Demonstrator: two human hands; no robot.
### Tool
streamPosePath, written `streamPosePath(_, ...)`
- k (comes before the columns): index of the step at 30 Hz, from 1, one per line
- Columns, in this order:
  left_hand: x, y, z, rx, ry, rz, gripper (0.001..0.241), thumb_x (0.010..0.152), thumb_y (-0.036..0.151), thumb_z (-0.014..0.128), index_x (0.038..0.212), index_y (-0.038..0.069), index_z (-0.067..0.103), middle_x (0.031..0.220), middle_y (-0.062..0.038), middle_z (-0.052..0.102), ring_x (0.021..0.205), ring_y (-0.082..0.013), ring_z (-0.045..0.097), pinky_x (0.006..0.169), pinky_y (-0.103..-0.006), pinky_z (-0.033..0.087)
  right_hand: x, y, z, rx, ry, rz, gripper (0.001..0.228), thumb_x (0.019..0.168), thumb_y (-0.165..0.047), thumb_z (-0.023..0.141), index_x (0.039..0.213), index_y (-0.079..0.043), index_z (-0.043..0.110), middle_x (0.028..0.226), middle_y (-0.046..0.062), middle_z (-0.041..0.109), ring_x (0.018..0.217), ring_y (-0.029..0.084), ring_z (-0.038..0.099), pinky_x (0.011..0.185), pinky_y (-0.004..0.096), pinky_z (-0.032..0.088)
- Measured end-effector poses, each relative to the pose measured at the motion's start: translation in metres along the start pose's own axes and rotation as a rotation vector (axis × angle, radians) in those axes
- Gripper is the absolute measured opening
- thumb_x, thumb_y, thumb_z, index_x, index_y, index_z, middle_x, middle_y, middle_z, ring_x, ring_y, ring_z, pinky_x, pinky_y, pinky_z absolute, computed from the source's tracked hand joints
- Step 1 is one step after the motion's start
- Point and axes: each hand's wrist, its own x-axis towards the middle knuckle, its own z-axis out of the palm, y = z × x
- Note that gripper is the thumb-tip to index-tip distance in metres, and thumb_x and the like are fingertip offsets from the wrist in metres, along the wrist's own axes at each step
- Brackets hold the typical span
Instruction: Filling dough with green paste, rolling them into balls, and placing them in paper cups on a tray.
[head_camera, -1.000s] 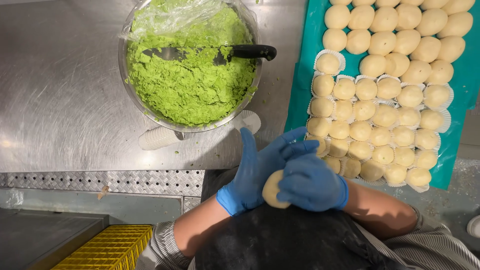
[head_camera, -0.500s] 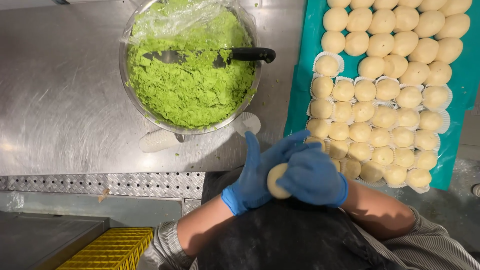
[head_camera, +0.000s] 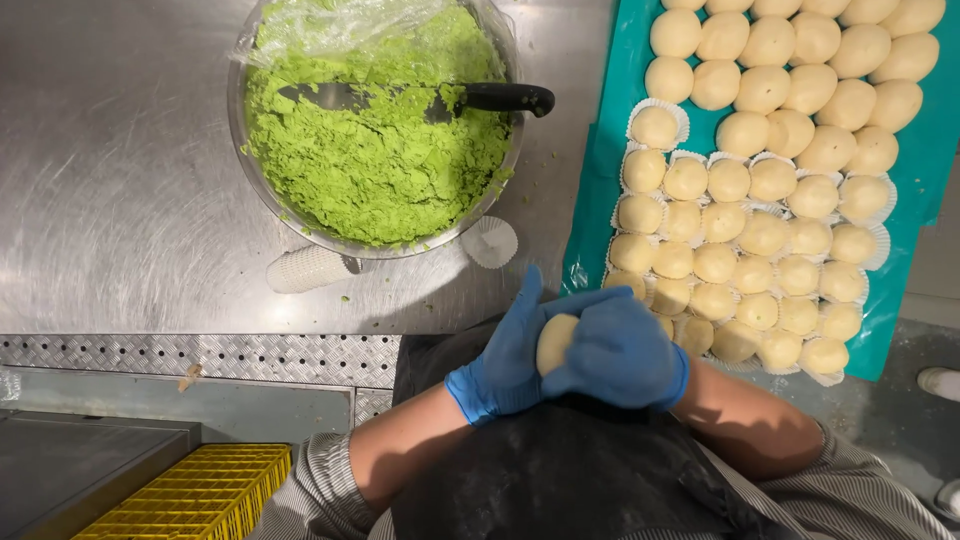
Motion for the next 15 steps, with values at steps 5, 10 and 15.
streamPosePath(5,0.002,-0.005,0.013,0.420,0.235,0.376,0.082,0.105,0.063,0.022,0.161,0.004,0.031,0.161,-0.010,0.041,0.145,-0.0225,0.046,0.122,-0.0367,0.038,-0.020,0.005,0.015,0.016,0.126,0.360,0.020,0.085,-0.027,0.079,0.083,-0.013,0.065,0.082,0.005,0.060,0.068,0.024,0.063,0.058,0.036,0.049)
streamPosePath(10,-0.003,0.008,0.014,0.368,0.087,0.311,0.084,0.112,0.063,0.019,0.157,-0.004,0.043,0.146,-0.017,0.056,0.134,-0.0275,0.057,0.119,-0.0414,0.044,0.019,0.000,-0.003,0.086,0.069,0.137,0.039,0.084,-0.037,0.077,0.104,-0.007,0.062,0.089,0.008,0.058,0.077,0.027,0.065,0.064,0.039,0.051)
streamPosePath(15,0.002,0.001,0.009,0.316,0.084,0.155,0.090,0.108,0.068,0.017,0.155,-0.004,0.045,0.147,-0.015,0.057,0.133,-0.0247,0.057,0.119,-0.0370,0.043,-0.026,0.020,0.011,0.037,0.046,-0.002,0.030,0.086,-0.035,0.080,0.098,-0.012,0.064,0.084,0.006,0.059,0.070,0.026,0.063,0.060,0.039,0.049)
